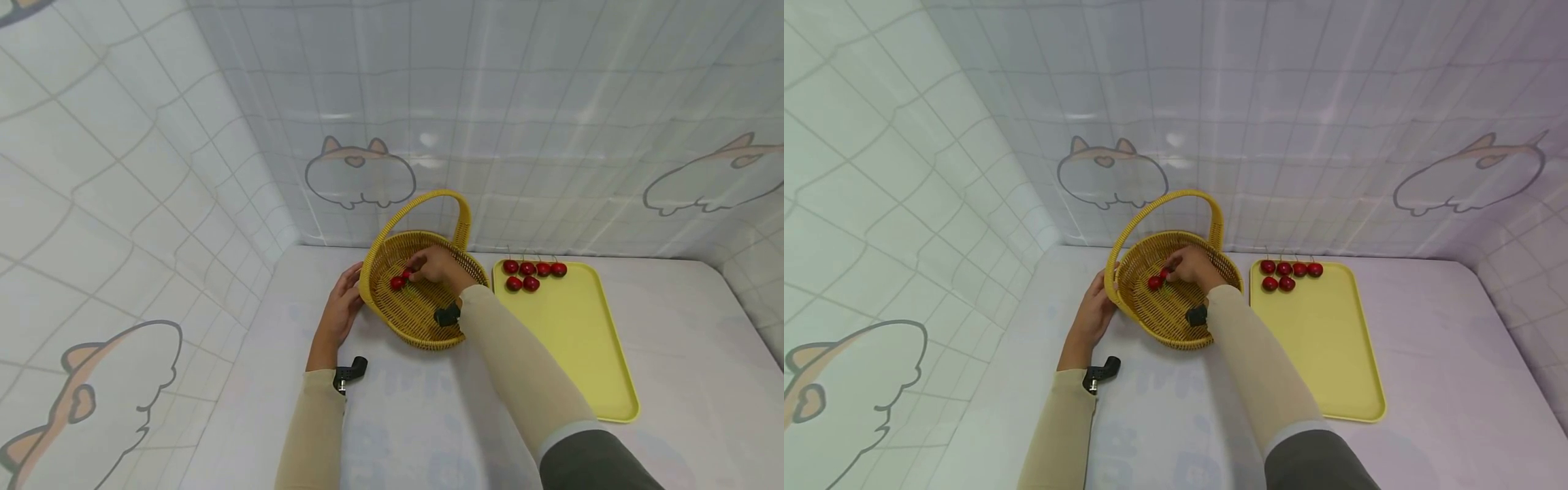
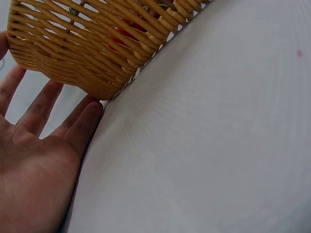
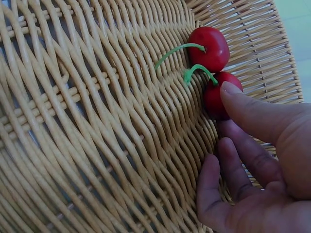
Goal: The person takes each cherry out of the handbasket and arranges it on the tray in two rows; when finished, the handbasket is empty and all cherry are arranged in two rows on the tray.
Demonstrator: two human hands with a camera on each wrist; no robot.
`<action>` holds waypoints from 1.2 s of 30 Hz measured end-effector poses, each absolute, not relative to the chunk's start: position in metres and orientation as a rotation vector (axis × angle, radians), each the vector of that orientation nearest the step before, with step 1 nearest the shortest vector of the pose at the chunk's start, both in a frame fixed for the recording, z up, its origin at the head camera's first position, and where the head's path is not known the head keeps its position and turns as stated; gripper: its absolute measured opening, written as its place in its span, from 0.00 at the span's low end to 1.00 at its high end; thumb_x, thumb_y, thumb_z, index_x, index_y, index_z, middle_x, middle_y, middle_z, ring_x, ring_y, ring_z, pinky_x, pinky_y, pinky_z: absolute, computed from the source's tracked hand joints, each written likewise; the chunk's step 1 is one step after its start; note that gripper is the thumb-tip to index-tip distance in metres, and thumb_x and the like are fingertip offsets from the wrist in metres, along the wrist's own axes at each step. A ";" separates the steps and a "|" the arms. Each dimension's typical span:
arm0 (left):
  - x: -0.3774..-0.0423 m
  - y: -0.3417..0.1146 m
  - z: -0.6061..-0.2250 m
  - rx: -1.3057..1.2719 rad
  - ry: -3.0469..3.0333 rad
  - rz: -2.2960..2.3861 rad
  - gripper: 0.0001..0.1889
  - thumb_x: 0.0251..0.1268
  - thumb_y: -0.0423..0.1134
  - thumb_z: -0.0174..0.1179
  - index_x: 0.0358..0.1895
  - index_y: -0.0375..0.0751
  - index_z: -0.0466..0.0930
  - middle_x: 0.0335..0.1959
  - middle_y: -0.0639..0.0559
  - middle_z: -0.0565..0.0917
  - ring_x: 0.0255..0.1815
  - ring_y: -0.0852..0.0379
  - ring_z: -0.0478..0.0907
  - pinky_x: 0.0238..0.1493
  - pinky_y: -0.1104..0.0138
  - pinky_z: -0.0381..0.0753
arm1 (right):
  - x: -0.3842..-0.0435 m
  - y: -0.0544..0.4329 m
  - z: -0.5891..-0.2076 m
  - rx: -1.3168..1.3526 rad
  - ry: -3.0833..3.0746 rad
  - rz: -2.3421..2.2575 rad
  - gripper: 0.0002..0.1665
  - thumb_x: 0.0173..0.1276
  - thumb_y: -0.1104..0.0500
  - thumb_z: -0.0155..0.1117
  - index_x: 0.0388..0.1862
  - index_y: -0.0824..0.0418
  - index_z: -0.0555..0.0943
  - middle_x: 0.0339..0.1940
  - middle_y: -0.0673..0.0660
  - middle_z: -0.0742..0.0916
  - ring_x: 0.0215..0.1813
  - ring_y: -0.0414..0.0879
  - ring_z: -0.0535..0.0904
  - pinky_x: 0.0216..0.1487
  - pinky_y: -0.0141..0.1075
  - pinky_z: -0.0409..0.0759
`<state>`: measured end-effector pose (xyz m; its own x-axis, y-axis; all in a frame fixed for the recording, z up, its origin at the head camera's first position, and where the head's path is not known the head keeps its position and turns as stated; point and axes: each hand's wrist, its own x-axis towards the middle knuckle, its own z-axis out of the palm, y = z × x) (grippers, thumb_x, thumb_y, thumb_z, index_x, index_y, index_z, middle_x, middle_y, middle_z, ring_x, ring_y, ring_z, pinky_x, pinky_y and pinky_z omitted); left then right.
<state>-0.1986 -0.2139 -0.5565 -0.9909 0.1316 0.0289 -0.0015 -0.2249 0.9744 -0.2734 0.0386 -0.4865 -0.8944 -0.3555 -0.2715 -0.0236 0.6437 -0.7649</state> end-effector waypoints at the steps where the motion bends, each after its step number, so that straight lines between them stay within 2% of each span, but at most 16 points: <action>1: -0.199 -0.214 -0.557 0.158 1.901 2.389 0.26 0.76 0.37 0.54 0.74 0.56 0.68 0.77 0.53 0.67 0.76 0.46 0.67 0.65 0.67 0.76 | -0.274 0.039 -0.487 -0.300 2.464 -1.137 0.20 0.67 0.59 0.73 0.58 0.55 0.85 0.59 0.57 0.86 0.63 0.53 0.79 0.64 0.45 0.78; 14: -0.199 -0.215 -0.556 0.149 1.910 2.382 0.27 0.75 0.38 0.56 0.75 0.56 0.68 0.77 0.53 0.67 0.75 0.46 0.68 0.67 0.65 0.75 | -0.276 0.045 -0.485 -0.422 2.481 -1.117 0.19 0.70 0.58 0.70 0.59 0.58 0.84 0.57 0.59 0.85 0.61 0.54 0.79 0.62 0.46 0.78; 22: -0.198 -0.214 -0.554 0.161 1.901 2.391 0.27 0.74 0.38 0.56 0.74 0.55 0.68 0.77 0.52 0.67 0.74 0.47 0.68 0.66 0.65 0.75 | -0.278 0.054 -0.481 -0.435 2.497 -1.114 0.16 0.71 0.56 0.69 0.57 0.54 0.84 0.56 0.56 0.85 0.60 0.52 0.79 0.62 0.47 0.78; 29: -0.198 -0.214 -0.555 0.144 1.907 2.381 0.27 0.75 0.37 0.55 0.74 0.56 0.68 0.77 0.53 0.67 0.76 0.46 0.67 0.68 0.64 0.74 | -0.273 0.059 -0.468 -0.426 2.509 -1.140 0.15 0.71 0.56 0.70 0.55 0.54 0.85 0.56 0.56 0.85 0.59 0.52 0.79 0.58 0.45 0.80; 36: -0.200 -0.215 -0.558 0.165 1.908 2.385 0.27 0.76 0.35 0.53 0.75 0.55 0.67 0.77 0.52 0.66 0.75 0.45 0.67 0.65 0.67 0.75 | -0.263 0.065 -0.449 -0.584 2.573 -1.065 0.16 0.72 0.54 0.69 0.57 0.55 0.84 0.56 0.57 0.85 0.60 0.53 0.80 0.62 0.47 0.79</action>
<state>-0.1998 -0.2152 -0.5580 -0.9908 0.1314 0.0323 0.0027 -0.2194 0.9756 -0.2628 0.0653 -0.4491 -0.8739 -0.4726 -0.1135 -0.2542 0.6435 -0.7220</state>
